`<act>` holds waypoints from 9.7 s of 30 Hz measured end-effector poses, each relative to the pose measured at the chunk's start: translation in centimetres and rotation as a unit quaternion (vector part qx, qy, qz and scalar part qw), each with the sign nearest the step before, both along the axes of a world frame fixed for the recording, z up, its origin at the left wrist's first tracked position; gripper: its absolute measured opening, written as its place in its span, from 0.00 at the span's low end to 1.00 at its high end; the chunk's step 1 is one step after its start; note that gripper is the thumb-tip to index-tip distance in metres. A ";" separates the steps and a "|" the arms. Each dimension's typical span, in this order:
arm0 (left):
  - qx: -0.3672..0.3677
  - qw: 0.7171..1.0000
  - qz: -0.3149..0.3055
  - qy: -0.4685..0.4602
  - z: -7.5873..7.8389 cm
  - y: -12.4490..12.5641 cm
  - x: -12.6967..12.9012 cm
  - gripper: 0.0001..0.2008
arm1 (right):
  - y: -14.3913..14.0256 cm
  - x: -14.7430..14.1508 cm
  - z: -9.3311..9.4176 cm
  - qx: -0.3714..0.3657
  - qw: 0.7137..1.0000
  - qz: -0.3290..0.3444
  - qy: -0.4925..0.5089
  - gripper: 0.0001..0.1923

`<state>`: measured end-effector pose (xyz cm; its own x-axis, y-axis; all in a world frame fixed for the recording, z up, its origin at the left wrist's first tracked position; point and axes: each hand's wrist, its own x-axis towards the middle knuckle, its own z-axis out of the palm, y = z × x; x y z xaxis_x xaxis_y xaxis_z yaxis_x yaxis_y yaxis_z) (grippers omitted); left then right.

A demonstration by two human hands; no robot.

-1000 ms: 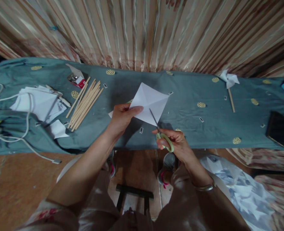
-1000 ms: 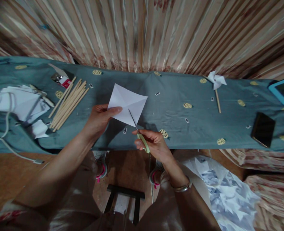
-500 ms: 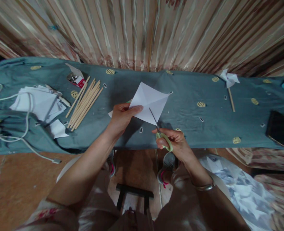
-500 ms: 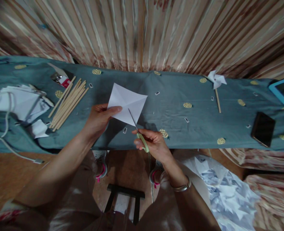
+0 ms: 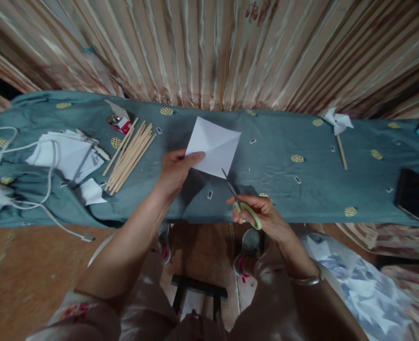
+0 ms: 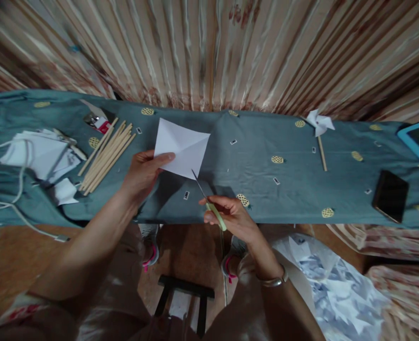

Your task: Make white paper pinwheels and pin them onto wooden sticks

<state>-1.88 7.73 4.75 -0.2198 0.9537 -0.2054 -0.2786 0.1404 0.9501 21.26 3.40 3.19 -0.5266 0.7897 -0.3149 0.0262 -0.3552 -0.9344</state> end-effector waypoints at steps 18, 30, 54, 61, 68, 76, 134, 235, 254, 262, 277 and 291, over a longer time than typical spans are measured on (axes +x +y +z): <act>-0.030 0.958 -0.224 0.176 -2.1 -1.1 2.7 0.11 | 3.7 2.8 -0.1 0.162 0.958 -0.229 -0.050 0.25; -0.030 0.965 -0.216 0.145 -2.2 -1.2 3.2 0.13 | 3.4 2.2 -0.2 0.131 0.963 -0.232 -0.045 0.22; -0.013 0.997 -0.066 -0.042 -2.9 -1.8 7.9 0.14 | 3.2 -2.0 -1.1 0.025 0.927 -0.366 0.075 0.21; -0.006 0.997 -0.082 -0.014 -2.1 -1.8 7.5 0.12 | 2.7 -1.9 -0.5 0.031 0.944 -0.325 0.058 0.21; 0.007 0.999 -0.041 -0.022 -1.8 -0.6 6.4 0.13 | 1.6 -1.0 -0.5 0.031 0.968 -0.244 0.050 0.22; 0.006 1.000 0.016 -0.021 -0.8 0.5 4.5 0.12 | -0.5 -0.8 -0.1 0.016 0.996 -0.076 0.036 0.23; 0.001 0.999 -0.011 -0.043 -1.2 0.0 5.6 0.09 | -1.0 -1.4 -0.8 -0.024 0.997 -0.069 0.003 0.20; 0.036 0.996 -0.073 0.024 -1.9 -0.4 6.0 0.06 | -0.7 -1.9 -0.9 -0.033 0.991 -0.127 0.001 0.22; 0.057 0.998 -0.015 -0.006 -1.6 0.7 4.0 0.07 | -0.1 0.4 0.3 -0.063 0.997 -0.028 -0.038 0.19; 0.073 0.996 -0.045 0.028 -1.8 0.4 4.4 0.03 | 2.4 3.5 0.0 0.124 0.954 -0.261 -0.078 0.21; 0.053 0.918 -0.297 0.255 -1.4 -0.8 5.5 0.06 | 4.8 2.5 0.3 0.142 0.951 -0.273 -0.009 0.19; -0.002 0.969 -0.222 0.104 -2.5 -1.1 6.6 0.12 | 4.6 0.7 0.2 0.126 0.936 -0.328 -0.007 0.20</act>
